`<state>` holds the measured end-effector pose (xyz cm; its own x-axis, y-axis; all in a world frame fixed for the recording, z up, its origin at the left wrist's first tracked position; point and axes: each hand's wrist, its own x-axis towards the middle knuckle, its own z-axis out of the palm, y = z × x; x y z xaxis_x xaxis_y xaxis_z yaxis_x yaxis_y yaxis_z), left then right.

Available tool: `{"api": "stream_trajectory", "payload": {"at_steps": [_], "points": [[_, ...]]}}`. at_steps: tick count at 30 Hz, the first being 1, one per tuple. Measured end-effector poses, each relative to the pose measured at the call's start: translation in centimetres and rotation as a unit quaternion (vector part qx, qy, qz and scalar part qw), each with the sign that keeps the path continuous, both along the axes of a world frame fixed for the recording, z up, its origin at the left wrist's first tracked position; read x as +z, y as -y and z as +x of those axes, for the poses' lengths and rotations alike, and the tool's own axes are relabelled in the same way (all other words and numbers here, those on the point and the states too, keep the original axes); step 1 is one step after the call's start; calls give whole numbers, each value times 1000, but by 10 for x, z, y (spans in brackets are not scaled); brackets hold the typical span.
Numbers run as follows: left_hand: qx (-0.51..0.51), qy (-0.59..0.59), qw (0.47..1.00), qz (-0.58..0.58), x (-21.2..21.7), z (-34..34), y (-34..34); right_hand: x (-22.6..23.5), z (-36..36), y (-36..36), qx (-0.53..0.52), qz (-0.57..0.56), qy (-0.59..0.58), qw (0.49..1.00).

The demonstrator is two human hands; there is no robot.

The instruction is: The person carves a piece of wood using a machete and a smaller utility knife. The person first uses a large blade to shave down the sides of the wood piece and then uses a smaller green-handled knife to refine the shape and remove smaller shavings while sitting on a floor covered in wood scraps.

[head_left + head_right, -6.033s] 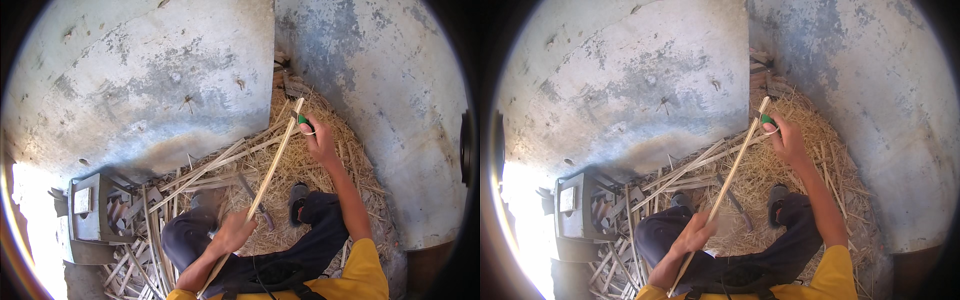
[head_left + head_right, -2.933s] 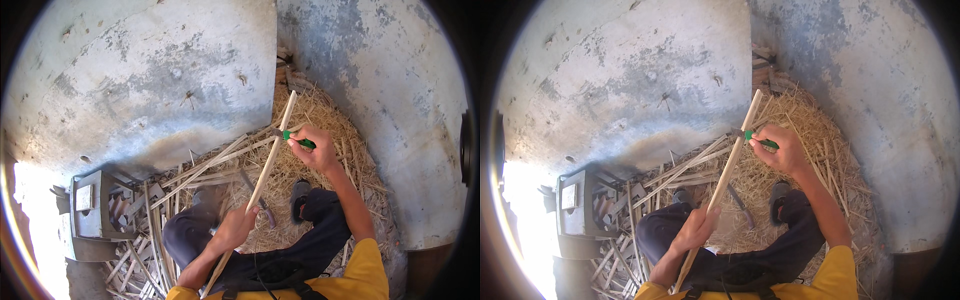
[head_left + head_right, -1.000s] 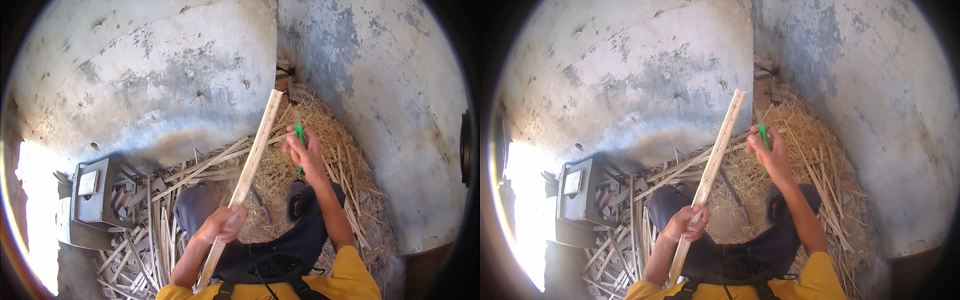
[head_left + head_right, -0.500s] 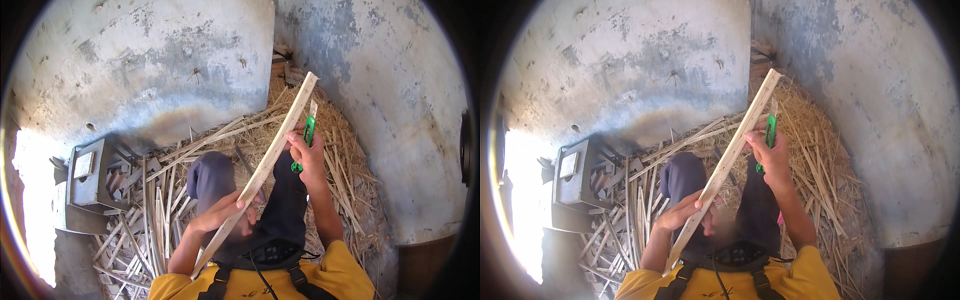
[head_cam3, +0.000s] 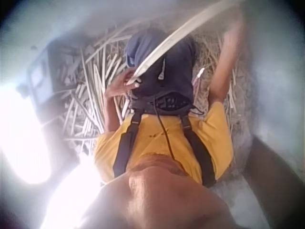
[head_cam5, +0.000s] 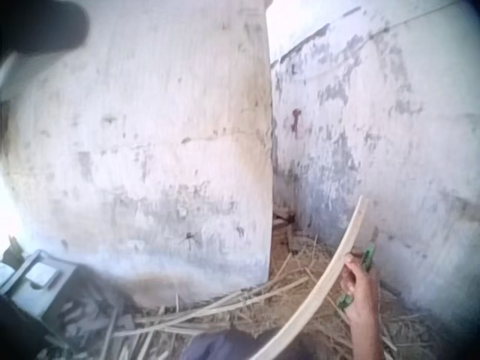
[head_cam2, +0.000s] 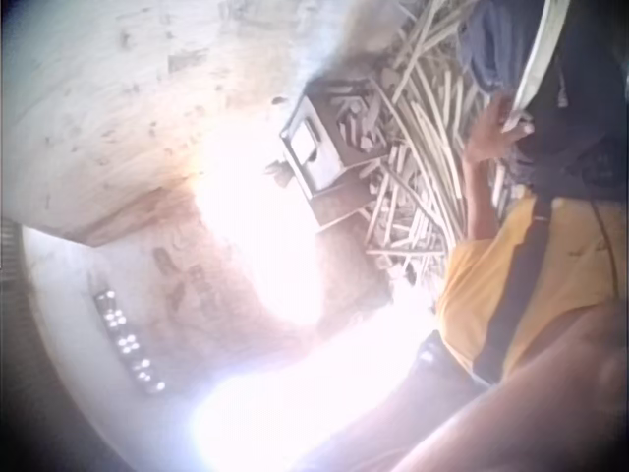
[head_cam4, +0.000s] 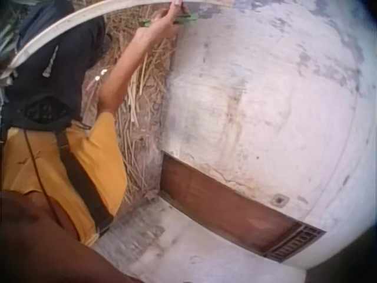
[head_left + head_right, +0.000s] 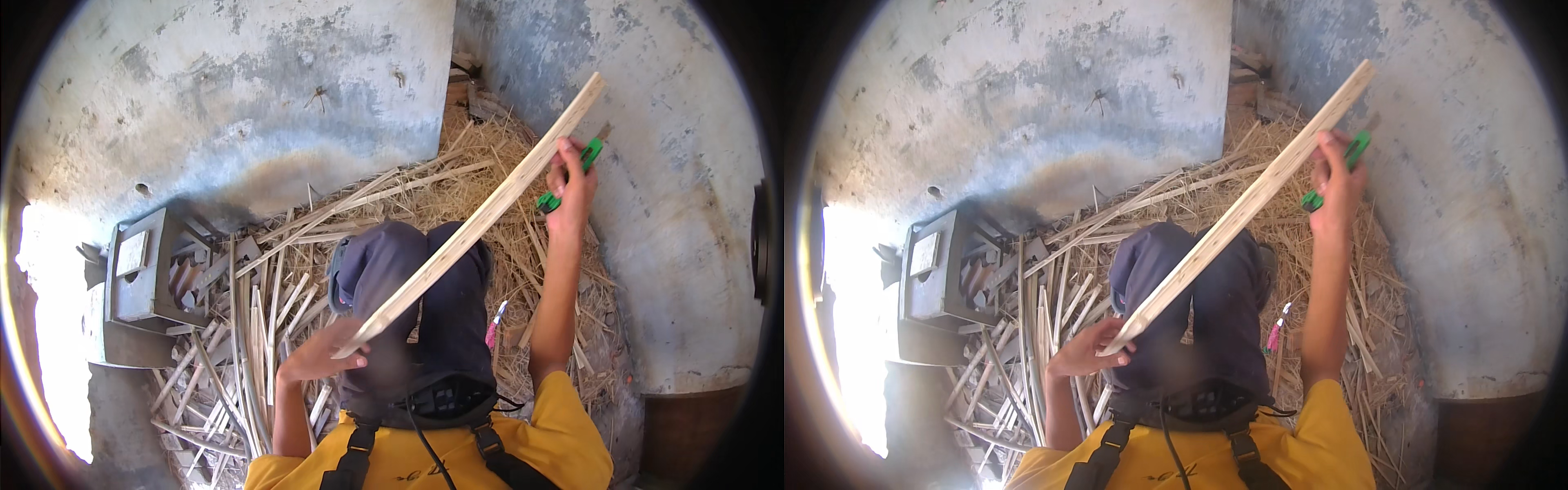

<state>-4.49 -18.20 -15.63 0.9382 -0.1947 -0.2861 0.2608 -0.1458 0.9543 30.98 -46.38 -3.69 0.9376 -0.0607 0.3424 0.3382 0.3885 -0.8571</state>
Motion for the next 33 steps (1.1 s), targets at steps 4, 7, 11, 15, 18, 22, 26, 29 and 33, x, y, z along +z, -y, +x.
{"api": "stream_trajectory", "payload": {"at_steps": [4, 7, 11, 15, 18, 22, 26, 29, 33], "points": [[44, -6, 999, 12, -5, 4, 4, 13, 26, 11, -55, -34, -14, 998], [128, 114, 984, 49, -2, 18, 23, 7, 28, 18, -9, -51, -16, 999], [158, 61, 983, 69, 19, 32, 35, -12, -11, 10, -16, -99, -44, 994], [190, 63, 979, -29, 29, 39, 52, -37, -57, 2, 96, -174, 46, 979], [215, 39, 972, -84, 45, 41, 62, -60, -88, -11, 107, -258, 122, 952], [237, 76, 968, -25, 64, 46, 74, -44, -122, -16, 127, -394, 232, 880], [249, 72, 963, -71, 66, 48, 80, -43, -133, -25, 172, -416, 317, 835], [246, 75, 963, -84, 67, 47, 84, -39, -142, -29, 178, -453, 347, 801], [241, 44, 967, -71, 70, 45, 83, -41, -143, -30, 148, -443, 381, 798]]}}
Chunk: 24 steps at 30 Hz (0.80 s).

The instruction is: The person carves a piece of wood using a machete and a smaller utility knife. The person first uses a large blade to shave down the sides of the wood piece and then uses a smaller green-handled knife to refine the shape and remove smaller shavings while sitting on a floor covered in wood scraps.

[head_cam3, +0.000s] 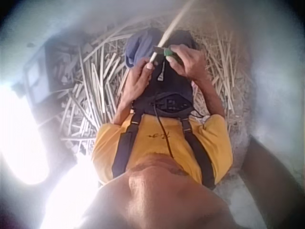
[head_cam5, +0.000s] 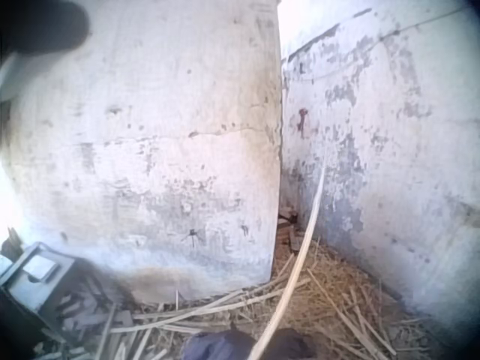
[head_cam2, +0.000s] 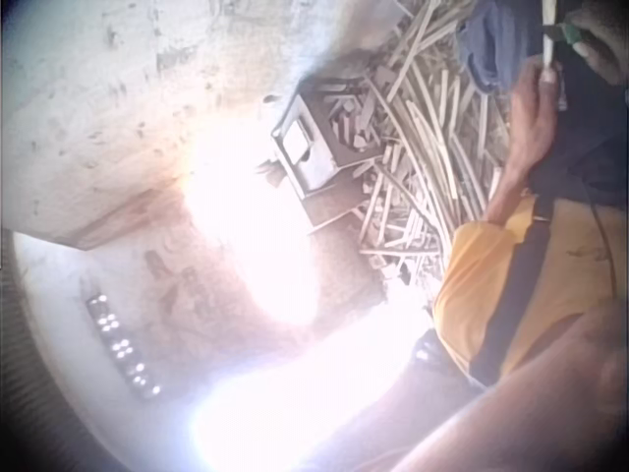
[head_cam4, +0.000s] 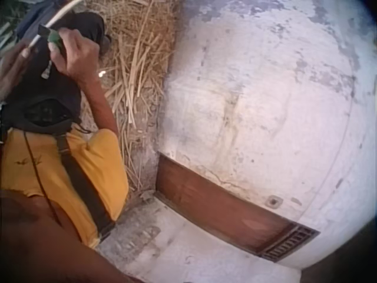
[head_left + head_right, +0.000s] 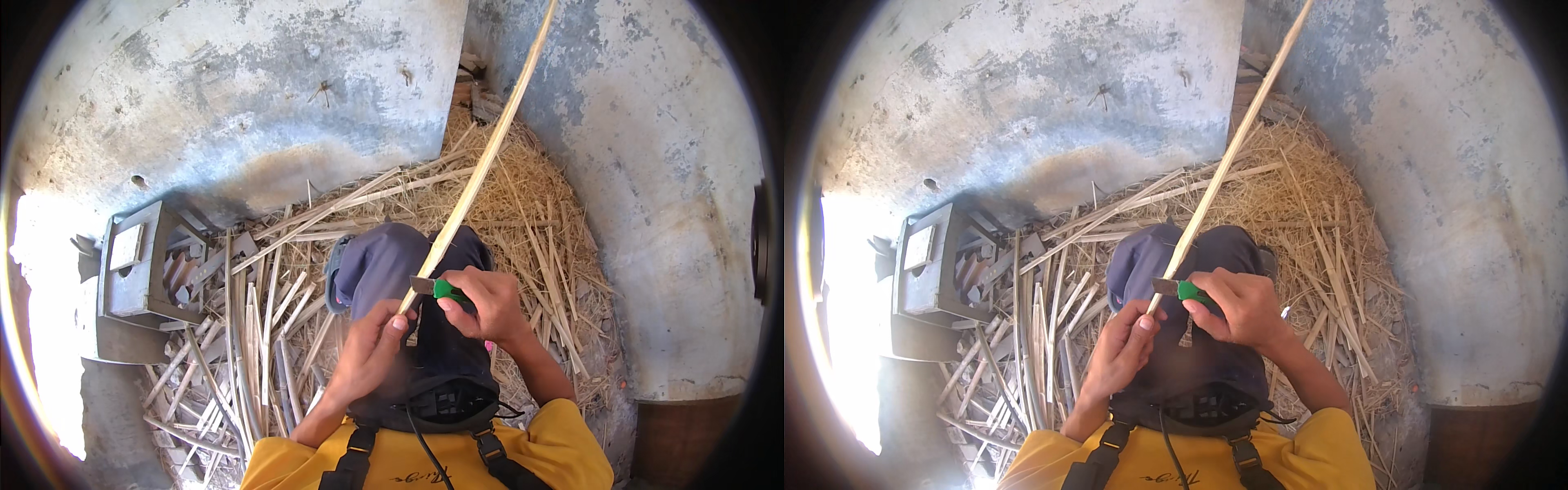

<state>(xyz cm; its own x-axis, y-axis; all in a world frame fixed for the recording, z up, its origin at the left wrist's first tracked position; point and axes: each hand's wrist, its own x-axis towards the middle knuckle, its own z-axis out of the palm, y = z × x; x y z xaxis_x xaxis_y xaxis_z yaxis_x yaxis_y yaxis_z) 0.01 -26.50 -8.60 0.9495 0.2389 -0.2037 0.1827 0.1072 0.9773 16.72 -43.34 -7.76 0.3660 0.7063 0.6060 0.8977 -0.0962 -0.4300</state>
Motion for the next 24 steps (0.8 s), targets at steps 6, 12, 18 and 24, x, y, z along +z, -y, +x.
{"api": "stream_trajectory", "payload": {"at_steps": [6, 12, 18, 24], "points": [[27, 66, 995, 64, -2, 1, 6, -7, -2, -3, 4, -4, 54, 999], [28, 55, 984, 167, 9, 1, 6, -10, 0, -3, -3, 4, 70, 998], [23, 57, 982, 177, 10, 0, 10, -8, 0, -4, -23, 19, 95, 995], [18, 54, 982, 179, 13, 0, 14, -10, 4, -3, -52, 55, 105, 992]]}}
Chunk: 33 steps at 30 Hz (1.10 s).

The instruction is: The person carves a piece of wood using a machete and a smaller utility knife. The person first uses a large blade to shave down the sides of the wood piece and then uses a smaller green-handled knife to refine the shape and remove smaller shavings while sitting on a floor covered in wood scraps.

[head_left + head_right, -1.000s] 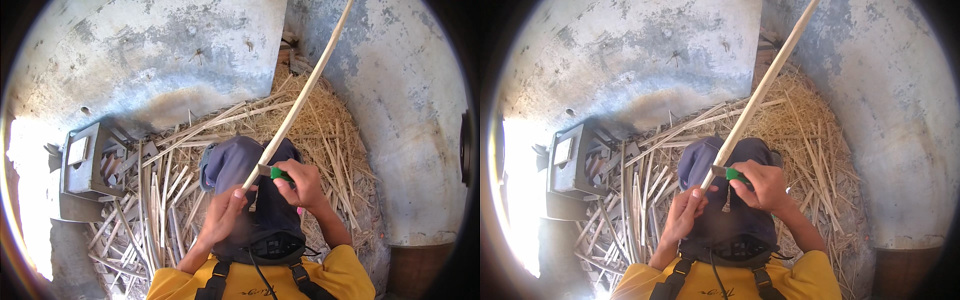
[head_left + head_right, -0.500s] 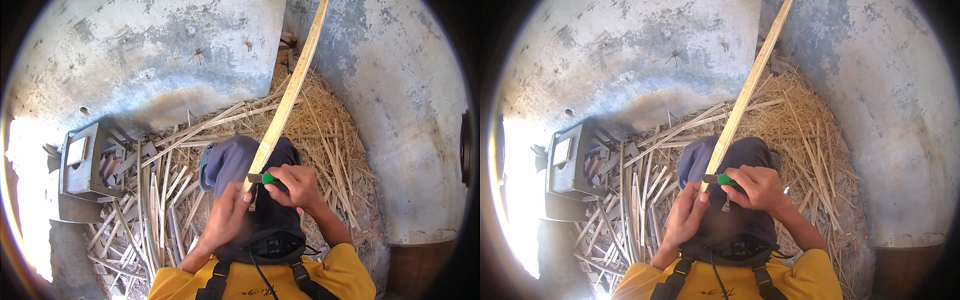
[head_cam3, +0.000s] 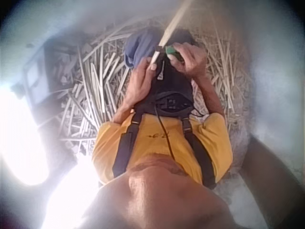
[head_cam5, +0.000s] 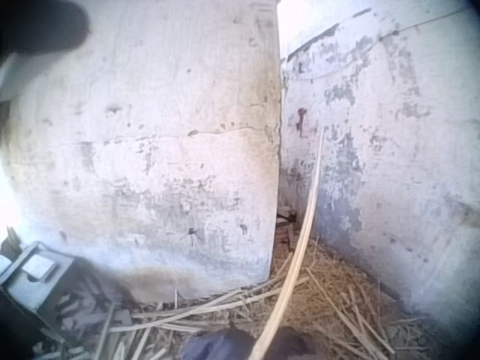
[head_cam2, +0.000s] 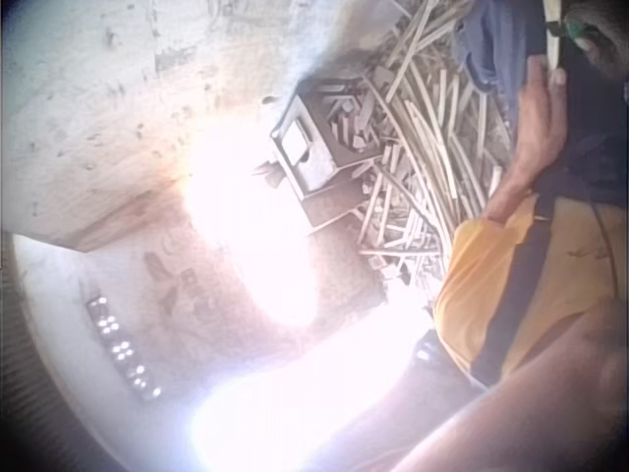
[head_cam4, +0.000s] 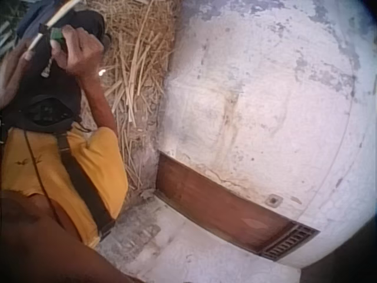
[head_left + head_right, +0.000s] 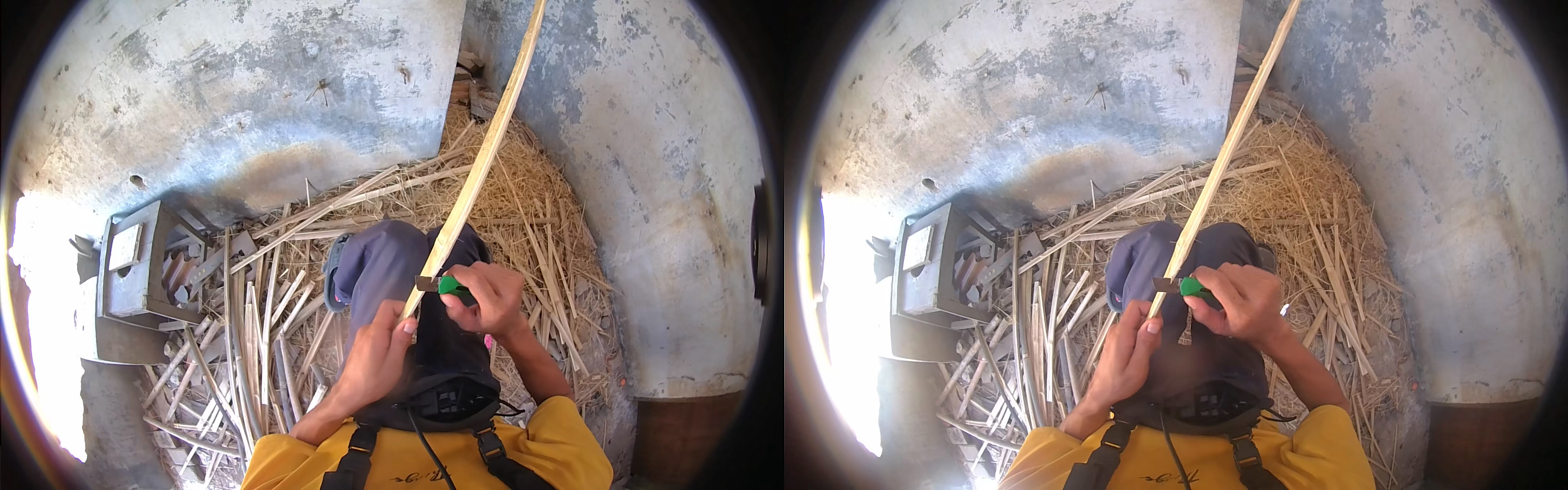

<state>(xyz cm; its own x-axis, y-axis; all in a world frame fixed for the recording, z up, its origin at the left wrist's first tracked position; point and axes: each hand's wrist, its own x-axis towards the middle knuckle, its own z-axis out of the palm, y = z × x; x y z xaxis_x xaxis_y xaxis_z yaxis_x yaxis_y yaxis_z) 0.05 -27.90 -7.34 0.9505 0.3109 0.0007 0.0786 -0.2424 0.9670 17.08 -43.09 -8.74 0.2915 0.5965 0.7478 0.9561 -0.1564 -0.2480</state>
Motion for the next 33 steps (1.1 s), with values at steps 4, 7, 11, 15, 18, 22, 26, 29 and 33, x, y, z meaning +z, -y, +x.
{"api": "stream_trajectory", "payload": {"at_steps": [4, 7, 11, 15, 18, 22, 26, 29, 33], "points": [[1, -2, 1000, -5, 2, 2, 2, 3, 2, 0, -14, 8, 29, 999], [4, -11, 1000, -2, 1, 3, 2, 5, 2, 2, -20, -3, 28, 999], [-10, 20, 1000, -21, -2, 6, -1, 0, 6, 0, 10, 11, -27, 1000], [-33, -23, 985, -165, -2, 6, -9, -4, 12, 0, 73, 3, -149, 986], [-27, -22, 980, -198, -1, 11, -11, -6, 14, -3, 90, 3, -202, 975], [-12, -11, 980, -196, 1, 17, -11, -6, 15, -3, 87, -18, -223, 971], [-15, 9, 993, -119, 2, 22, -10, -5, 17, -3, 88, -12, -231, 969], [-14, 26, 994, -105, 4, 23, -10, -5, 18, -3, 91, -10, -247, 965], [-11, -16, 990, -137, -3, 26, -13, 1, 18, -4, 84, -21, -268, 960]]}}
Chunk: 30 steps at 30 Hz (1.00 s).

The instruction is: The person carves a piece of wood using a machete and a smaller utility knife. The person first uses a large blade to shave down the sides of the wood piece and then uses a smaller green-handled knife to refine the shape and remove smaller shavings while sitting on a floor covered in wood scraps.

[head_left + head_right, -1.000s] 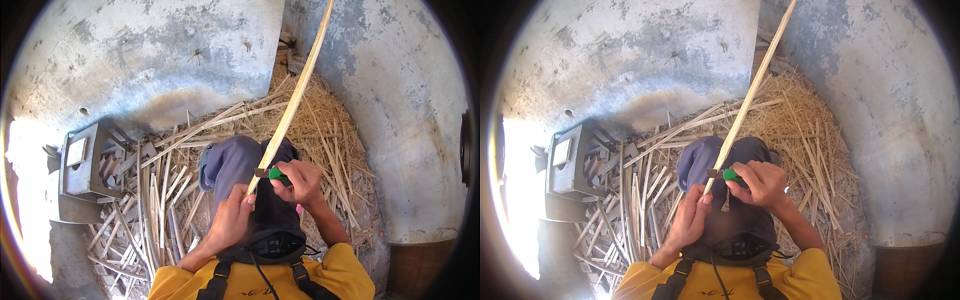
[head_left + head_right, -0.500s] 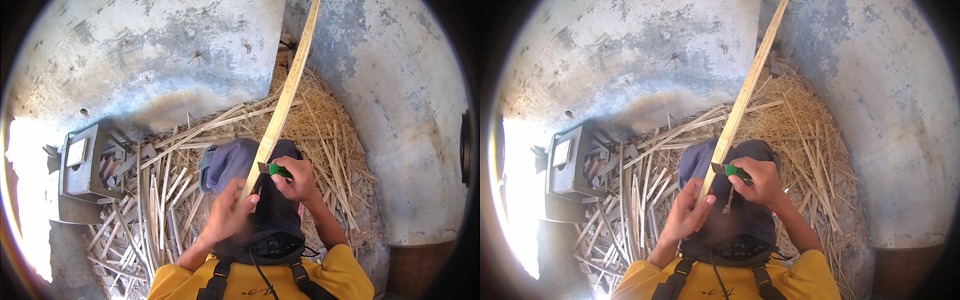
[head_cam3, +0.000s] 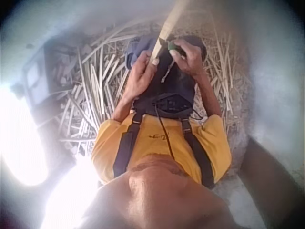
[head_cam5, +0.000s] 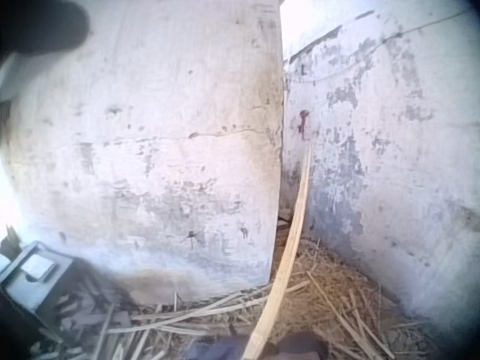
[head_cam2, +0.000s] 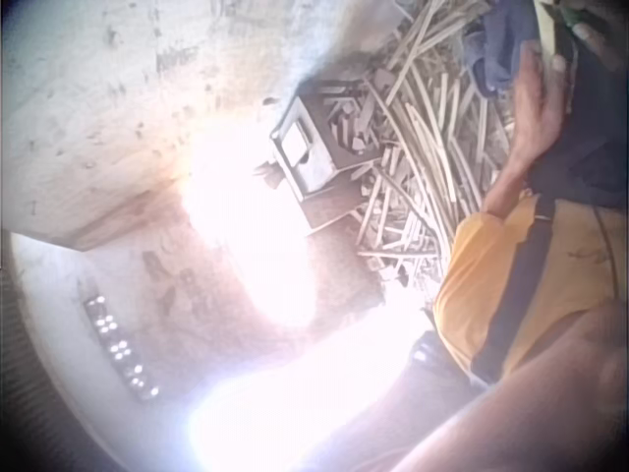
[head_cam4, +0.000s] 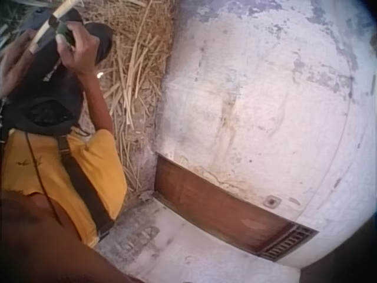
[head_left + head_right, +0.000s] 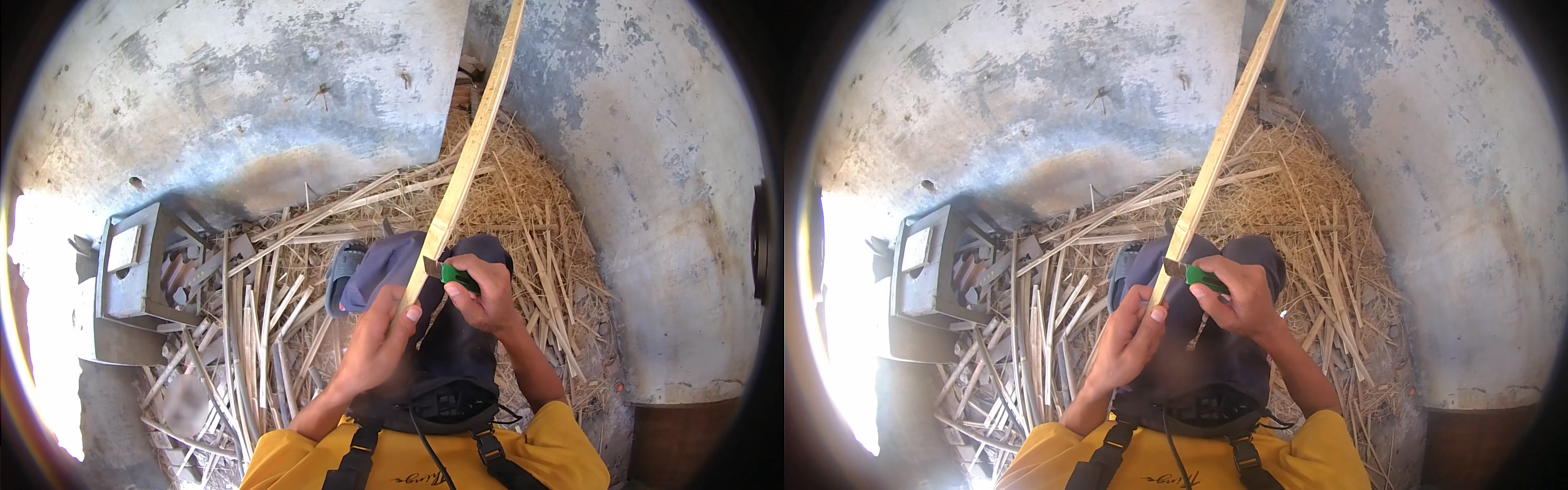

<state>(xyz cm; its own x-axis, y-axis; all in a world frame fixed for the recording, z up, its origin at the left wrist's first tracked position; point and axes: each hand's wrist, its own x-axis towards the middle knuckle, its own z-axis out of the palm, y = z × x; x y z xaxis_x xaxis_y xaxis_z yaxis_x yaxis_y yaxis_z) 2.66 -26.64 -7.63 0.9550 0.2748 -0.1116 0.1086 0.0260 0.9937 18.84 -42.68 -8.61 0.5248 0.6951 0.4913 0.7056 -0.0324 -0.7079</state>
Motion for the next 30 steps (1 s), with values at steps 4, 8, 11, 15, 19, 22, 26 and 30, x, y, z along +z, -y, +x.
{"api": "stream_trajectory", "payload": {"at_steps": [4, 8, 11, 15, 19, 22, 26, 30], "points": [[-17, 12, 1000, -1, -6, 8, -4, 1, 2, 1, -8, 1, 7, 1000], [-38, 31, 999, -24, -7, 13, -3, 0, 6, 3, -23, 9, 58, 998], [-49, 40, 997, -40, -4, 16, 1, 0, 10, 3, -50, 14, 133, 990], [-30, 29, 999, -9, 0, 16, 2, 11, 13, 1, -66, 6, 216, 974], [-26, -25, 998, 43, 7, 16, 1, 15, 16, 0, -70, -17, 235, 969], [-7, -28, 999, 42, 5, 18, 1, 16, 20, -2, -75, -40, 256, 963], [22, -27, 999, 16, 6, 24, -1, 12, 29, -6, -45, -25, 206, 977], [33, -24, 999, -24, 8, 27, -3, 2, 33, -8, 21, 18, 17, 999]]}}
